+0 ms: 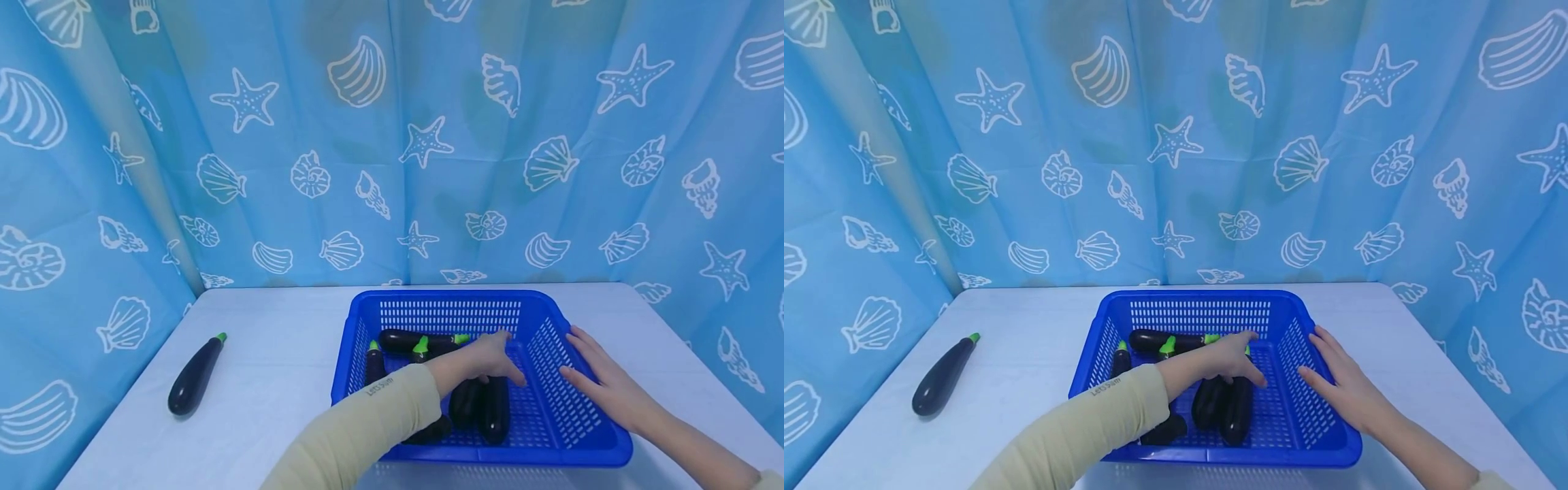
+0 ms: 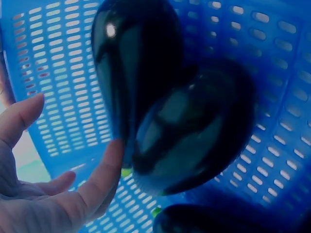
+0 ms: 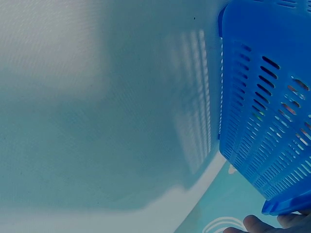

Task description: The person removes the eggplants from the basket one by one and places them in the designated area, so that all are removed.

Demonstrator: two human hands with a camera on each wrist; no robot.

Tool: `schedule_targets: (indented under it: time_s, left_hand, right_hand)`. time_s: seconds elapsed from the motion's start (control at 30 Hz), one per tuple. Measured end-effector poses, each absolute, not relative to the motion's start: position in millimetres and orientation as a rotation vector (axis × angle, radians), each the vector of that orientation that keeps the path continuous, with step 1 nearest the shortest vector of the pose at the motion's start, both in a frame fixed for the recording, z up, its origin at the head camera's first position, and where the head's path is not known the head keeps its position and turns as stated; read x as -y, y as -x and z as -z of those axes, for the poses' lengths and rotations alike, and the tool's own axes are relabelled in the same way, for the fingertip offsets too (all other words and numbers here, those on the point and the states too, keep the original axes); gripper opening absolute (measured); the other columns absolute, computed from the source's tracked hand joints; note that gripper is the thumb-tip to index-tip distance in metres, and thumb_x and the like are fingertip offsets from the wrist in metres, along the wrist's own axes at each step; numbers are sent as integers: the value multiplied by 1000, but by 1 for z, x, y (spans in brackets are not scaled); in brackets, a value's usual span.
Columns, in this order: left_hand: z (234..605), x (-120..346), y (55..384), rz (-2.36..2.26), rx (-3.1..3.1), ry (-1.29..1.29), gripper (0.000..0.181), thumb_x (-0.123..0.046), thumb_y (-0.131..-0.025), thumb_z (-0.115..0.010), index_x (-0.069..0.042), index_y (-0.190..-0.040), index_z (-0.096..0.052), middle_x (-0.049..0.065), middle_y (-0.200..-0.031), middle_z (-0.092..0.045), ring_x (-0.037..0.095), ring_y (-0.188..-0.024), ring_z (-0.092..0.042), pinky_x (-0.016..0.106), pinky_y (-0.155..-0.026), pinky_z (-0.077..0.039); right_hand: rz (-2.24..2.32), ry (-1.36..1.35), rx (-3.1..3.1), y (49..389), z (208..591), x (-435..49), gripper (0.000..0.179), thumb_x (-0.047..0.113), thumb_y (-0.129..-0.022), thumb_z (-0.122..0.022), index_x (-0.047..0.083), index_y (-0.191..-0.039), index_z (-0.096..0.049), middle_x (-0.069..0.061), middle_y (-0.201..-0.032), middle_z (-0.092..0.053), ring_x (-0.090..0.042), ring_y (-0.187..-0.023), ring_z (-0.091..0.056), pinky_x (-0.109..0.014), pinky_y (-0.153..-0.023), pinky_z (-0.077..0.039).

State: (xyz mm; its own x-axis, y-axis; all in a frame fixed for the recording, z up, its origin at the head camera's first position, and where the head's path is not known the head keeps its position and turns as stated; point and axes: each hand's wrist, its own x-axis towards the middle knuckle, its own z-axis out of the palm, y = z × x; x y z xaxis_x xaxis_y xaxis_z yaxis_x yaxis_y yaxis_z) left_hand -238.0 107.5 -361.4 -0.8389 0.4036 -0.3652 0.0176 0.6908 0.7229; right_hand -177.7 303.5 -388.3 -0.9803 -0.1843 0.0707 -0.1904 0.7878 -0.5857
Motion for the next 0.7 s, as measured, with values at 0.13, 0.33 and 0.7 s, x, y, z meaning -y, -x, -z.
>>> schedule_targets:
  time_s: [0.13,0.33,0.7]
  left_hand:
    - [367,-110,237,-952,-2405,-353,77,-11,-70,-78,-19,-136,-38,4,-127,-49,21,-108,-54,35,-71,-54]
    - [371,-109,233,-895,-2314,-406,78,-10,-73,-76,-16,-138,-34,3,-127,-50,21,-108,-54,37,-77,-53]
    - [376,-109,237,-734,-2063,-366,68,-12,-77,-73,-24,-135,-39,4,-119,-53,28,-102,-58,43,-70,-55]
  right_hand:
    - [-977,-317,2953,178,389,-304,69,34,-95,-43,-5,-143,-14,-31,-146,-9,-57,-126,-17,-76,-86,-22]
    - [-972,-308,2963,178,389,-304,70,35,-94,-43,-4,-143,-13,-30,-146,-9,-56,-126,-18,-76,-86,-22]
    - [-962,-292,2971,176,388,-304,71,37,-94,-44,-3,-143,-13,-29,-147,-7,-56,-126,-17,-75,-86,-23]
